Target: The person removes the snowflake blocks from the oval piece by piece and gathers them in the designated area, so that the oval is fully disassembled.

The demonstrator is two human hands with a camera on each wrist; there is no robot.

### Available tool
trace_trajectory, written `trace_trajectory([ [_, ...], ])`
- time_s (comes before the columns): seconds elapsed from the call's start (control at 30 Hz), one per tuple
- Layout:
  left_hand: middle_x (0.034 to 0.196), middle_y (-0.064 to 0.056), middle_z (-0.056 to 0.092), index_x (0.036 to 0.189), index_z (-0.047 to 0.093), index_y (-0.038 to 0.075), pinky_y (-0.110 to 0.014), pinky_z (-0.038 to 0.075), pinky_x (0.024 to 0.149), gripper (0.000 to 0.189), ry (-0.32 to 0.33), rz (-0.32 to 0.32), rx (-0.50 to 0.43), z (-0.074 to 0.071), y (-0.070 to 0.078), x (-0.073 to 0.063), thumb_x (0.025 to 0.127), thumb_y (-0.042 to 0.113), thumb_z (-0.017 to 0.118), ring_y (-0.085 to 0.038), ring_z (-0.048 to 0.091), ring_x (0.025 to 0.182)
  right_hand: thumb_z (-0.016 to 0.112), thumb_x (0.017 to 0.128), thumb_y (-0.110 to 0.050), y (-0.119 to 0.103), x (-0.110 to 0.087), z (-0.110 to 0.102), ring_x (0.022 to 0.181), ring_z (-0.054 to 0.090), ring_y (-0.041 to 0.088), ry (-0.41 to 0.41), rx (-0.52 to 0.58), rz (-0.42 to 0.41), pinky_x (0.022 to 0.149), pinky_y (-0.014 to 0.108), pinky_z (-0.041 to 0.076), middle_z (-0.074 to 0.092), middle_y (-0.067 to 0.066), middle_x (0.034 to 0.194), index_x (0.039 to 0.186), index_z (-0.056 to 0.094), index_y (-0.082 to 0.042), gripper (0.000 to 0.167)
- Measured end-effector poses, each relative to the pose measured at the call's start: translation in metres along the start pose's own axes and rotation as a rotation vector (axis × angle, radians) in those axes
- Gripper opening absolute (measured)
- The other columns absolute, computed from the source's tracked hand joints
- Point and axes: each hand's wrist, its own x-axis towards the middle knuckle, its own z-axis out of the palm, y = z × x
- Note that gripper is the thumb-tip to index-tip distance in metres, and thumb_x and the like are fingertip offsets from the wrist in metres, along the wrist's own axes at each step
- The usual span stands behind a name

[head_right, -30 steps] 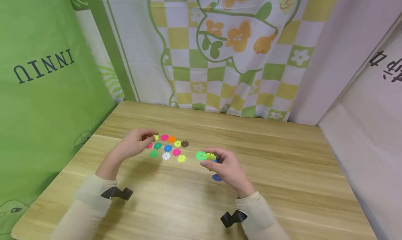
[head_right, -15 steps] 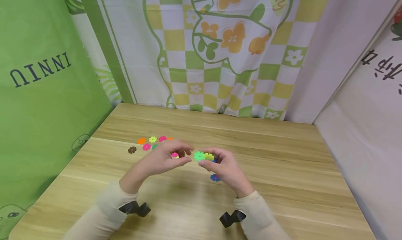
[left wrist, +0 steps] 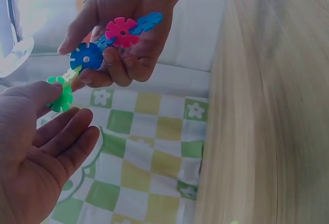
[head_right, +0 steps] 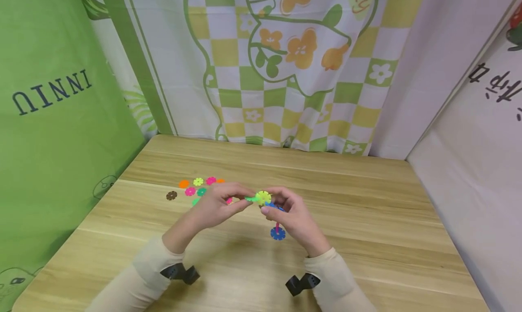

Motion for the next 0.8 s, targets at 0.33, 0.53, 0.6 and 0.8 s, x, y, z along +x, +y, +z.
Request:
trace_trajectory([
  [0.33,0.105,-0.001,0.071,0.107,0.071,0.007,-0.031,0.055,0.083,0.017,0.003,-0.104,-0.137,-0.0004,0.0005,-0.0032,0.09,0.01,0.072,-0.01,0.068,0.087,0.066,0.093,-0.004,-0.0005,0.0029,0.0027,0.082,0.06,0.018,0.006,-0.021,-0.03,0.068,0.03,0.053,0.066,0.008,0.098,0.114,0.061,0.004,0.023],
  [0.53,0.103,-0.003,0.071,0.105,0.072,0.007,-0.032,0.055,0.082,0.014,0.029,-0.102,-0.167,0.0021,-0.0014,-0.0031,0.091,0.01,0.071,-0.014,0.066,0.087,0.066,0.093,-0.003,-0.0003,0.004,0.0031,0.085,0.061,0.019,0.004,-0.031,-0.041,0.071,0.032,0.055,0.066,0.009,0.1,0.114,0.062,0.005,0.022],
  [0.6,0.103,-0.004,0.071,0.104,0.072,0.006,-0.032,0.056,0.08,0.013,0.039,-0.085,-0.188,0.0034,-0.0034,-0.0036,0.091,0.008,0.07,-0.015,0.066,0.087,0.066,0.093,-0.003,0.0004,0.0044,0.003,0.085,0.061,0.02,0.001,-0.033,-0.044,0.072,0.032,0.055,0.066,0.009,0.101,0.113,0.062,0.005,0.022],
  [0.8,0.105,-0.004,0.07,0.104,0.075,0.005,-0.034,0.056,0.082,0.013,0.039,-0.078,-0.195,0.0026,-0.0046,-0.0055,0.093,0.008,0.069,-0.017,0.065,0.096,0.068,0.092,-0.003,0.0015,0.0052,0.0032,0.086,0.061,0.02,-0.009,-0.025,-0.041,0.073,0.031,0.054,0.066,0.009,0.101,0.112,0.063,0.002,0.022],
])
